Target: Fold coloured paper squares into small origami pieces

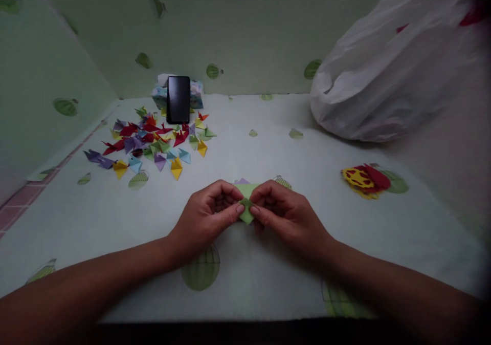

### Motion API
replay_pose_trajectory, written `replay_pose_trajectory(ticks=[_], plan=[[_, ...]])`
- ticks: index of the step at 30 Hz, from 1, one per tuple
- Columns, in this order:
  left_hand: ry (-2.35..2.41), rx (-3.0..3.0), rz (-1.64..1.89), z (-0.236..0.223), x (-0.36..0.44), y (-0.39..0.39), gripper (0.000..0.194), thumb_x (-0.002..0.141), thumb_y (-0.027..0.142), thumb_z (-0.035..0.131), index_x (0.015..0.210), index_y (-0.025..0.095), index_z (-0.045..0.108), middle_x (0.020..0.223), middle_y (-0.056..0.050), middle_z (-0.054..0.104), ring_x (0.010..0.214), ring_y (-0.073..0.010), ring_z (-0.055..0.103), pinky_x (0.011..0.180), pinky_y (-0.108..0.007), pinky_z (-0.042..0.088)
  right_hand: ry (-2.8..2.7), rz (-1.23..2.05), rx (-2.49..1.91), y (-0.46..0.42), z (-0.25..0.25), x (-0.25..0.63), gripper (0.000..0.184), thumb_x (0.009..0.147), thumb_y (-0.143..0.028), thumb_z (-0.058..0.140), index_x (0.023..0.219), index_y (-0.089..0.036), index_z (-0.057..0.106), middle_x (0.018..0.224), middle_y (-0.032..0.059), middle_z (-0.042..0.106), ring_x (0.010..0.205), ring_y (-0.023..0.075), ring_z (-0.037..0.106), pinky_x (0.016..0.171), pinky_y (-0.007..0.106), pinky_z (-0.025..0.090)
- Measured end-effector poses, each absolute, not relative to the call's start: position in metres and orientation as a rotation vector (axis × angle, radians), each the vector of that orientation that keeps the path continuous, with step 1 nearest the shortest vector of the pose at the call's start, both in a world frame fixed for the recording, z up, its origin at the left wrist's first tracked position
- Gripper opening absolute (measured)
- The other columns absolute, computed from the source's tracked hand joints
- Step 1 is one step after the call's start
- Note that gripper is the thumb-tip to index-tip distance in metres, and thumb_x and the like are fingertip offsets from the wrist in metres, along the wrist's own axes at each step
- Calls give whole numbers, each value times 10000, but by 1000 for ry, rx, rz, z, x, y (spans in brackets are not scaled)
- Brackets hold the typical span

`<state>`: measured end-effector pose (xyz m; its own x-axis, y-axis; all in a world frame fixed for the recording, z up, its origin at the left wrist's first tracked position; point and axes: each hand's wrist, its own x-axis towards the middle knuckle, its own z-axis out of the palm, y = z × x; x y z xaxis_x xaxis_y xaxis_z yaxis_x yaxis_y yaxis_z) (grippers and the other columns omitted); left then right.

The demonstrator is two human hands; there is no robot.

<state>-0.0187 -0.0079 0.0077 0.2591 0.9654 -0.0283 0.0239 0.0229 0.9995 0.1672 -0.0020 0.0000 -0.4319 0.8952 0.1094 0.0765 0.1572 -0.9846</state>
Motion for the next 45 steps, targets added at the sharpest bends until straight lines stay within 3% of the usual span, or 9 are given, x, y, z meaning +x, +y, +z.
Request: replay_pose_trajectory(ticks=[10, 17, 23, 33, 37, 40, 45], plan=[[1024, 1257, 935, 7, -20, -9, 96, 803, 213, 675, 814, 150, 603, 694, 11, 622, 650, -108, 588, 626, -230, 481, -1702, 1251, -895, -7, -1, 167, 38, 886, -151, 583, 881, -189, 581, 654, -44, 553, 534, 96, 585, 524, 240, 474], [993, 1175, 948, 7, -21, -9, 94, 814, 196, 666, 886, 157, 620, 742, 5, 639, 671, -113, 612, 665, -247, 528, -1747, 1167, -880, -5, -2, 169, 80, 882, -126, 585, 894, -191, 630, 744, -16, 606, 544, 88, 612, 528, 231, 499], [986, 1175, 950, 4, -22, -10, 69, 838, 206, 660, 888, 158, 654, 736, 3, 650, 667, -111, 627, 670, -240, 535, -1833, 1046, -856, -5, 0, 171, 113, 885, -104, 569, 884, -189, 643, 673, -19, 613, 547, 103, 610, 538, 243, 488], [952, 1168, 947, 7, -22, -9, 80, 860, 230, 651, 881, 153, 663, 767, -5, 682, 696, -109, 648, 675, -227, 551, -2070, 718, -800, -2, 0, 173, 148, 887, -68, 533, 886, -185, 624, 732, 22, 638, 650, 137, 581, 604, 277, 458], [1001, 1204, 943, 8, -21, -9, 107, 809, 226, 697, 866, 145, 655, 729, 5, 656, 660, -104, 624, 652, -224, 531, -2117, 653, -759, -3, -2, 173, 179, 892, -64, 511, 935, -200, 618, 781, 37, 648, 711, 157, 601, 646, 292, 475], [1042, 1273, 965, 8, -20, -8, 89, 798, 207, 686, 851, 146, 651, 719, 1, 657, 656, -113, 624, 639, -231, 522, -2072, 713, -794, -3, -1, 172, 149, 899, -96, 523, 939, -203, 620, 780, 34, 654, 695, 155, 612, 639, 291, 485], [1087, 1428, 1026, 7, -21, -9, 51, 823, 200, 667, 854, 165, 646, 728, 2, 680, 657, -115, 638, 627, -223, 522, -1815, 1150, -930, 0, 2, 173, 100, 961, -252, 524, 944, -183, 594, 663, -10, 629, 586, 126, 623, 587, 262, 497]])
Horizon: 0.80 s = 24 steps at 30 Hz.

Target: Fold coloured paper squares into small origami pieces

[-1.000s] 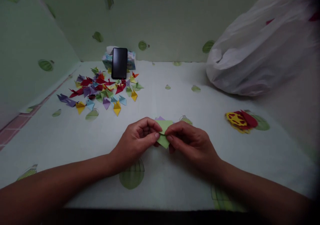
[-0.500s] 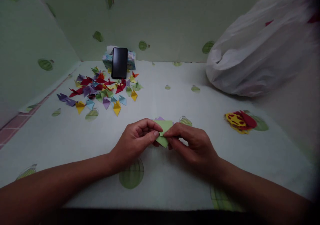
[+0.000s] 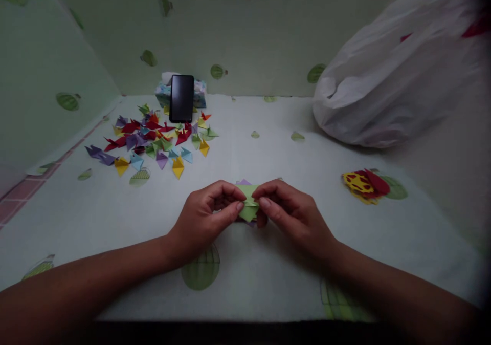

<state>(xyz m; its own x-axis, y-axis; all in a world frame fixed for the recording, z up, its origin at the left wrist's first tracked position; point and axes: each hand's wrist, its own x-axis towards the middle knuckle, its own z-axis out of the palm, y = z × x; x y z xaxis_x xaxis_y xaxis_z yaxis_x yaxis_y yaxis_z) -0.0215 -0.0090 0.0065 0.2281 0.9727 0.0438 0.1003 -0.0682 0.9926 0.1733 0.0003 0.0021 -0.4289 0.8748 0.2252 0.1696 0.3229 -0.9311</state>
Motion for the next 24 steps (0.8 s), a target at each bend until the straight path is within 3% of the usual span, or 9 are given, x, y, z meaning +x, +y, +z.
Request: replay_pose_trajectory(ticks=[15, 24], plan=[[1059, 1466, 1080, 2, -23, -9, 94, 837, 183, 672, 912, 175, 617, 794, 7, 661, 719, -106, 639, 676, -207, 528, -1831, 1216, -1001, 1, 6, 171, 181, 925, -200, 539, 758, -163, 599, 584, -35, 577, 493, 83, 550, 508, 215, 437], [1079, 1436, 1125, 1, -23, -7, 102, 813, 154, 681, 882, 174, 609, 769, 29, 635, 689, -76, 607, 638, -166, 511, -1629, 1505, -989, 2, 5, 172, 238, 945, -317, 529, 789, -148, 591, 652, -9, 600, 498, 87, 558, 514, 233, 442]])
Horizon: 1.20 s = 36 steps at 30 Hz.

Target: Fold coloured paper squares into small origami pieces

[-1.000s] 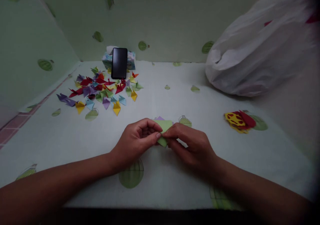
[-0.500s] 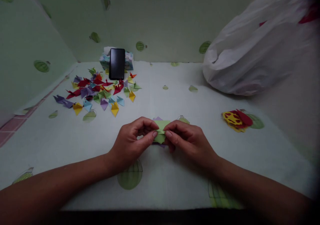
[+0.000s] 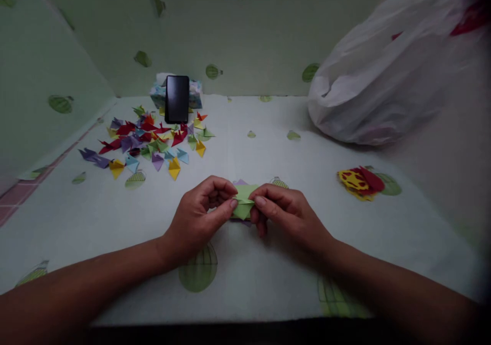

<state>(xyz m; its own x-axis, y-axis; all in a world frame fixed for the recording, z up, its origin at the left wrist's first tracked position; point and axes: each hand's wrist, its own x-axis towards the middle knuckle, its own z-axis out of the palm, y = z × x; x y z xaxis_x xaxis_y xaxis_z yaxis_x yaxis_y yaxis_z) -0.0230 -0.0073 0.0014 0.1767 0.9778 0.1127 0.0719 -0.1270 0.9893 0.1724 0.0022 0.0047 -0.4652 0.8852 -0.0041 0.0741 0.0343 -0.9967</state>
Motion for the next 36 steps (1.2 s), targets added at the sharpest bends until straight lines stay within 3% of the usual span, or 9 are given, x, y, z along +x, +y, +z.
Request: replay_pose_trajectory(ticks=[11, 19, 27, 36], plan=[[1064, 1453, 1138, -1, -23, -7, 97, 823, 142, 669, 894, 172, 610, 776, 29, 631, 691, -67, 601, 639, -156, 505, -1706, 1419, -1018, 1, 5, 172, 255, 945, -281, 507, 736, -154, 578, 575, -19, 582, 463, 87, 543, 493, 229, 426], [1046, 1621, 1106, -2, -24, -9, 87, 848, 146, 650, 917, 172, 604, 810, 15, 633, 720, -81, 612, 682, -185, 514, -1704, 1456, -1000, 0, 3, 169, 186, 908, -289, 574, 791, -147, 600, 644, -17, 578, 478, 88, 555, 468, 217, 440], [1040, 1500, 1042, -6, -22, -10, 232, 831, 219, 682, 1040, 165, 598, 872, -31, 686, 805, -146, 675, 734, -263, 564, -1745, 1242, -1055, -3, 5, 171, 223, 897, -236, 577, 687, -162, 562, 558, -41, 559, 429, 72, 535, 446, 195, 411], [1117, 1580, 998, -3, -20, -11, 92, 851, 228, 666, 901, 156, 641, 758, -5, 689, 686, -118, 652, 654, -228, 530, -1918, 901, -1037, -6, 3, 168, 196, 895, -172, 568, 699, -164, 585, 567, -29, 570, 498, 80, 500, 507, 217, 381]])
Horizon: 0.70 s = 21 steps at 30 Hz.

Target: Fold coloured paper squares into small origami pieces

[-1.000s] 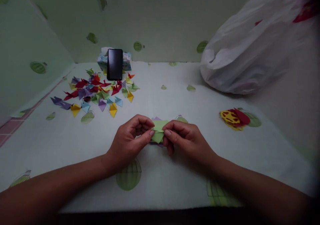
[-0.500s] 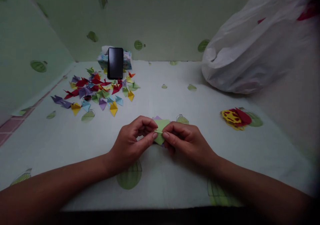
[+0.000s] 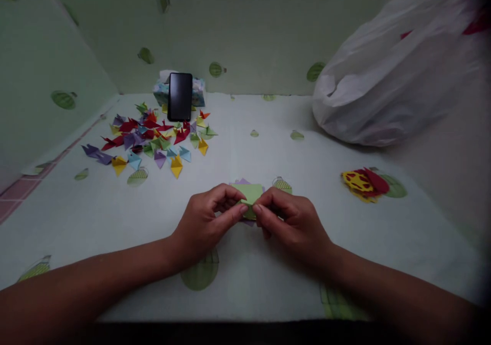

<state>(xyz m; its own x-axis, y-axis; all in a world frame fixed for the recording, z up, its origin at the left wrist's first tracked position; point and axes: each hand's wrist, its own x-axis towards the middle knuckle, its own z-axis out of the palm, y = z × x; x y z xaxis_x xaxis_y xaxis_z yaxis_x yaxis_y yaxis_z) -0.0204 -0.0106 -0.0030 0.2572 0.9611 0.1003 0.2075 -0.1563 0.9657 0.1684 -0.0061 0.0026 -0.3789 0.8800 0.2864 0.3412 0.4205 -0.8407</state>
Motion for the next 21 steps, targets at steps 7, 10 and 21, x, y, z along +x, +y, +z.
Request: replay_pose_trajectory(ticks=[7, 10, 21], plan=[[1043, 1401, 877, 3, -24, -9, 116, 874, 251, 635, 824, 148, 655, 697, 5, 655, 654, -105, 599, 630, -218, 488, -1867, 1102, -1081, -4, 4, 171, 221, 885, -199, 565, 667, -165, 568, 556, -31, 551, 463, 77, 490, 472, 218, 377], [1043, 1390, 853, 4, -24, -7, 137, 874, 269, 629, 819, 148, 661, 703, -4, 652, 652, -116, 590, 632, -237, 480, -1812, 1236, -1108, -3, 7, 171, 239, 884, -228, 567, 653, -169, 557, 543, -34, 542, 436, 74, 491, 446, 213, 377], [1026, 1320, 713, 8, -26, 2, 144, 825, 275, 651, 753, 150, 653, 629, 19, 601, 568, -100, 541, 561, -217, 432, -1579, 1670, -1131, 3, 8, 171, 245, 836, -322, 640, 670, -178, 532, 507, -55, 525, 398, 64, 459, 395, 191, 365]])
